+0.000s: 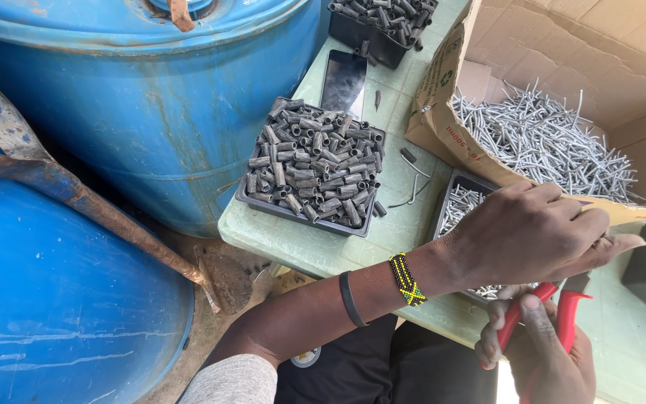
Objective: Trimming or cutting metal fasteners using pliers at a workbench.
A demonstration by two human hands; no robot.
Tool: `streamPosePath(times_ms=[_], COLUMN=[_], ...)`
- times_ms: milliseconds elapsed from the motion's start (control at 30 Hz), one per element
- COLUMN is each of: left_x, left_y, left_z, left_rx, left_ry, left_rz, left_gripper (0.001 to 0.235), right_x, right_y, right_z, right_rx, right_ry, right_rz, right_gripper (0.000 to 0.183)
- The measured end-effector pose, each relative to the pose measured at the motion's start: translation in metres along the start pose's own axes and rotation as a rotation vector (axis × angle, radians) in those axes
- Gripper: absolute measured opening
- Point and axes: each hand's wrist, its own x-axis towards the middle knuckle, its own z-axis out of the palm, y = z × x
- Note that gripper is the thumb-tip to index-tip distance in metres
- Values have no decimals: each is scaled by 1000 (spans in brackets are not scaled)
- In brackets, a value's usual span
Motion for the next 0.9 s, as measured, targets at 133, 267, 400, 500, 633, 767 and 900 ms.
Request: streamPosePath(times_ms=[133,267,400,500,633,767,900], left_x=[-2,-13,-15,-6,-5,-5,-2], left_y=[-2,-6,-7,-4,-3,-7,-8], left_z=[-1,7,6,2,3,5,3], left_rx=[43,-37,-47,-155,-230,-256,-281], left_ry=[-31,-193,-300,-261,-295,-349,-359], left_rz=[60,48,12,-58,-112,-167,-248], left_gripper=[42,19,19,20,31,34,40], right_x=[-9,-12,-10,-6,-6,-4,-4], right_y=[-22,-47,-56,-59,-48,-42,-46], right_z=[28,52,53,55,44,35,32], right_rx=[-136,-186,-217,-209,-72,76,162], right_ry=[151,270,224,225,214,61,43], right_rz=[93,186,272,262,220,127,101], right_gripper=[44,48,65,57,51,48,55])
